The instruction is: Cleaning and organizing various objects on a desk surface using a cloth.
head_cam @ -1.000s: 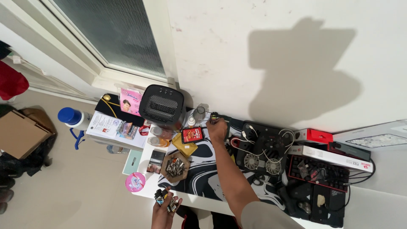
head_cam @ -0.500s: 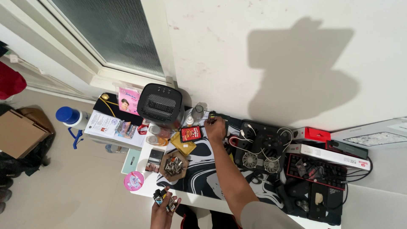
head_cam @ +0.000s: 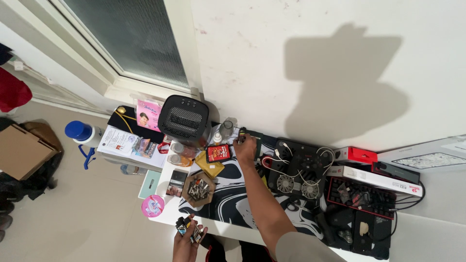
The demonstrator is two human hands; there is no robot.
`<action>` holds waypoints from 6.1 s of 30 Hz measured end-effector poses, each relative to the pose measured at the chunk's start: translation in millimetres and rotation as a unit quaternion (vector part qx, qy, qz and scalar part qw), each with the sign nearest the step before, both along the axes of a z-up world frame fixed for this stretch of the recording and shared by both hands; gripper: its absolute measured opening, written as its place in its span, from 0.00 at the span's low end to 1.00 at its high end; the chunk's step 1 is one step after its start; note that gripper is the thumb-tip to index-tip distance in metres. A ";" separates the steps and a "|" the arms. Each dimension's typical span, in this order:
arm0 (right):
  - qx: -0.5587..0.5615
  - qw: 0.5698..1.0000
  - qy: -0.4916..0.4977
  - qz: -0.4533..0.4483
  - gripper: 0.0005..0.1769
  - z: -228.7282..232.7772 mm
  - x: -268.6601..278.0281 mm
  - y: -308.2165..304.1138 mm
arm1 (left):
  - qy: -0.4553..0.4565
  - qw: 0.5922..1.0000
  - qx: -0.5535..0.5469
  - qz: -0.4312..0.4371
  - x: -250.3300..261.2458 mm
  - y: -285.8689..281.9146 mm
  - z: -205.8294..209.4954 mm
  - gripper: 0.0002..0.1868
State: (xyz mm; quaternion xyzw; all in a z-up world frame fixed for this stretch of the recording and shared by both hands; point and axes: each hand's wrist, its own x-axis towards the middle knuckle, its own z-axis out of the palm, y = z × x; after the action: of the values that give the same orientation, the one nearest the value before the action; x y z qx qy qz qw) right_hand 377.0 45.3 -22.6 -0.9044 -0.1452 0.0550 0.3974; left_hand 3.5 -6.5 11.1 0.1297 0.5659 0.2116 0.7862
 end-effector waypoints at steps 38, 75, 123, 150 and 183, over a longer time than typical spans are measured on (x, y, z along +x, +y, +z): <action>0.207 0.886 0.352 0.222 0.18 183.5 -94.0 -169.8 | -0.148 0.967 0.106 -0.181 144.2 11.6 151.6 0.20; 0.118 0.935 0.044 0.333 0.09 260.2 -108.9 -180.5 | -0.288 0.926 0.125 -0.209 141.4 -5.1 199.7 0.25; 0.149 0.913 0.263 0.275 0.17 303.8 -117.0 -183.5 | -0.262 0.895 0.197 -0.302 126.6 -31.6 185.8 0.11; -0.031 0.869 0.006 0.494 0.53 333.7 -109.0 -194.1 | -0.374 0.863 0.071 -0.331 116.6 -9.4 137.2 0.14; -0.152 0.870 -0.015 0.469 0.52 253.2 -93.6 -154.0 | -0.114 0.920 0.213 -0.308 141.5 -1.9 123.3 0.13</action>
State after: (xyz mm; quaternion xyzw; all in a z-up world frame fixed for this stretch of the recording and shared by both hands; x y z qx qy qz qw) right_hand 283.4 -108.6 230.6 -0.7797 -0.5485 0.2428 0.1797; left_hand 144.9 -8.4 134.4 0.4367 0.3463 0.0876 0.8257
